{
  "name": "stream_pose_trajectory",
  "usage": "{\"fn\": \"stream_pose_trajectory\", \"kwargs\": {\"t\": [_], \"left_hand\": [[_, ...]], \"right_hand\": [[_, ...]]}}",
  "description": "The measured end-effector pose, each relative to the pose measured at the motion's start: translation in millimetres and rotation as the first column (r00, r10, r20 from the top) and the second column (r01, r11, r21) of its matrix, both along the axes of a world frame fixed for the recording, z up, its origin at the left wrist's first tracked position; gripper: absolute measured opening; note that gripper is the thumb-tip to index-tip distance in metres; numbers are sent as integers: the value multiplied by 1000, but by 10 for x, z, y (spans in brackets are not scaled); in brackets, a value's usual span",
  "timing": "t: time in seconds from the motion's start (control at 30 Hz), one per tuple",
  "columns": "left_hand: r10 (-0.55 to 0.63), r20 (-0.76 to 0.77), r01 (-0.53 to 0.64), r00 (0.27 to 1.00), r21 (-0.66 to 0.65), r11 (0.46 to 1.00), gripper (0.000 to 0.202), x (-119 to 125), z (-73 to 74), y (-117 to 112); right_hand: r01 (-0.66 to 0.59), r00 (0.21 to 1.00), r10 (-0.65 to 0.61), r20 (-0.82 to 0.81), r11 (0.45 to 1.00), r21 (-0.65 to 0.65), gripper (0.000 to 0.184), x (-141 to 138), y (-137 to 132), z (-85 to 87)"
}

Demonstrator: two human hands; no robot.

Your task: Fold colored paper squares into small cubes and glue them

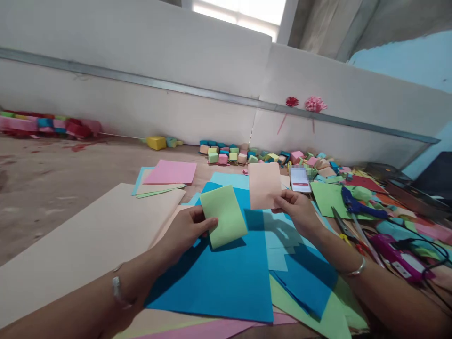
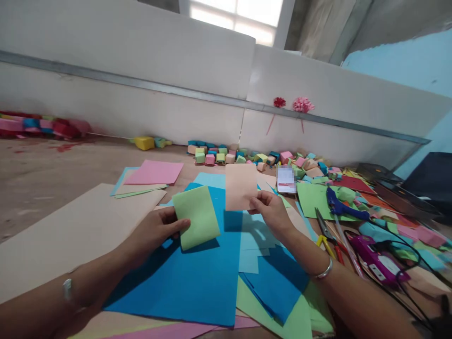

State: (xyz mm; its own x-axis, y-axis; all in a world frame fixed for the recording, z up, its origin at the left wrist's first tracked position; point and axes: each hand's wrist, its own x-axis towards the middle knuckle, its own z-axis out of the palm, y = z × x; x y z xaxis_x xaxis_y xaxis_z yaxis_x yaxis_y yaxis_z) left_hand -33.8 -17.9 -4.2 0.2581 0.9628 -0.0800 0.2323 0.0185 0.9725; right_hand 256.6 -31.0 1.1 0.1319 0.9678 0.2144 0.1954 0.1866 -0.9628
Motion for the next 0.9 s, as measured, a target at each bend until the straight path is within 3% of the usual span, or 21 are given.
{"fn": "stream_pose_trajectory", "kwargs": {"t": [0.07,0.17,0.3,0.37,0.47,0.67,0.8,0.9], "left_hand": [[15,-25,-14,1000,39,999,33,-15,-18,31],[31,-27,-30,999,66,997,38,-26,-24,63],[16,-11,-15,1000,35,999,58,-9,-10,81],[7,-4,-7,1000,6,1000,67,-2,-5,82],[11,-18,-11,1000,-11,1000,66,-2,3,74],[42,-48,-43,998,-18,999,54,-4,11,60],[23,-20,-23,1000,-22,999,58,-14,-39,87],[81,-7,-81,997,13,997,62,-14,-39,78]], "right_hand": [[129,988,-136,74,988,90,33,189,29,-22],[343,932,-359,43,916,209,32,528,119,-5],[483,865,-502,-1,833,271,32,916,214,108],[478,869,-495,0,839,260,31,1013,230,156],[411,905,-424,34,892,187,31,1046,238,161],[295,932,-287,222,956,1,35,953,284,-19],[303,863,-252,437,951,-52,41,971,302,-46],[306,738,-166,654,946,-106,28,1103,252,35]]}}
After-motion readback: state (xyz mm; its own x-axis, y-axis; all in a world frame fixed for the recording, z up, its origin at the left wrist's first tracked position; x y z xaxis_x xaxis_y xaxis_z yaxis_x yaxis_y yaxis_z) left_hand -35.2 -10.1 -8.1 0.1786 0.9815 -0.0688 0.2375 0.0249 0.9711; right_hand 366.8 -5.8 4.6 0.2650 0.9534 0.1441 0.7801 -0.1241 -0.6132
